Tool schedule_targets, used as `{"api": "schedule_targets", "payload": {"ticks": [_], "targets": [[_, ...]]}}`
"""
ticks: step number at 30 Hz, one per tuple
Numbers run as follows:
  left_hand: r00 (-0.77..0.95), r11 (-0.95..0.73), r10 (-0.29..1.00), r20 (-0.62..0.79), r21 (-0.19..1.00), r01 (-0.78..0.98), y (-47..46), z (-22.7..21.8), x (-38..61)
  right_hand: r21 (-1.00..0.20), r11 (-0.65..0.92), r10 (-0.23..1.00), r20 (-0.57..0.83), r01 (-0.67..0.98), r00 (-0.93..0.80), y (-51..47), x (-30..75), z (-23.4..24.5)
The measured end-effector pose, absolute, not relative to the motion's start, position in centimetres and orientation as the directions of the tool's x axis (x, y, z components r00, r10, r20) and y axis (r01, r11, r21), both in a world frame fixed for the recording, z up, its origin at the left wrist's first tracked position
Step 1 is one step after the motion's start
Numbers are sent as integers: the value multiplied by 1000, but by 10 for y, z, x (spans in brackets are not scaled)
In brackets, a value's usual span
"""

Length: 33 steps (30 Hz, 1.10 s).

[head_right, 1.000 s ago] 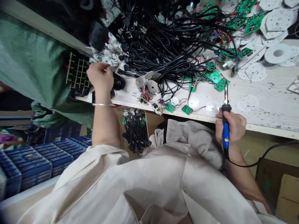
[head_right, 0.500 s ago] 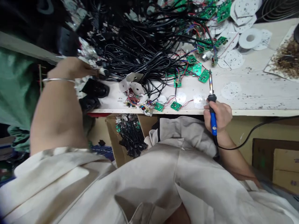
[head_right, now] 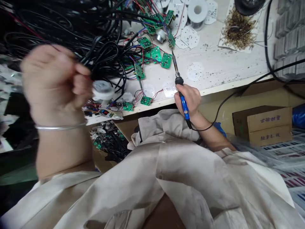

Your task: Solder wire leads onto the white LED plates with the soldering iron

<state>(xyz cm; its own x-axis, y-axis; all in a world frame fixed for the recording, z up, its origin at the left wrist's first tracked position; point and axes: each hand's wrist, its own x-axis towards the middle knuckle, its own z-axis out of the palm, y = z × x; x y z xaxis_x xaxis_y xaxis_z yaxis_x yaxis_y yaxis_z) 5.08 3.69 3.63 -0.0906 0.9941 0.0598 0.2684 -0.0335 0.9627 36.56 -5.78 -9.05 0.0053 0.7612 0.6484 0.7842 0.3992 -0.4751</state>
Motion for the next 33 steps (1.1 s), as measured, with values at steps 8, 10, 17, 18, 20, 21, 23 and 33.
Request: {"api": "schedule_targets", "payload": {"ticks": [8,10,17,18,20,21,23,33], "targets": [[161,142,978,-134,989,-35,5,6,143,-403,354,789,613,844,-38,-58,366,-91],[118,37,992,-38,999,9,-1,-9,147,-406,391,760,649,826,-40,-58,364,-88],[193,-229,965,177,928,294,-21,-24,155,-443,423,758,651,790,-41,-57,363,-86],[212,-304,947,241,886,350,-22,-23,154,-450,415,771,636,791,-42,-58,363,-86],[264,-432,901,346,781,451,-21,-22,150,-458,419,770,636,784,-40,-58,363,-86],[284,-469,883,374,738,485,-21,-23,148,-467,430,763,645,773,-34,-58,363,-84],[286,-478,878,383,716,509,-21,-25,148,-507,457,750,662,731,-10,-59,363,-79],[153,-340,940,304,864,373,-36,-31,175,-550,315,834,550,773,51,-46,334,-63]]}}
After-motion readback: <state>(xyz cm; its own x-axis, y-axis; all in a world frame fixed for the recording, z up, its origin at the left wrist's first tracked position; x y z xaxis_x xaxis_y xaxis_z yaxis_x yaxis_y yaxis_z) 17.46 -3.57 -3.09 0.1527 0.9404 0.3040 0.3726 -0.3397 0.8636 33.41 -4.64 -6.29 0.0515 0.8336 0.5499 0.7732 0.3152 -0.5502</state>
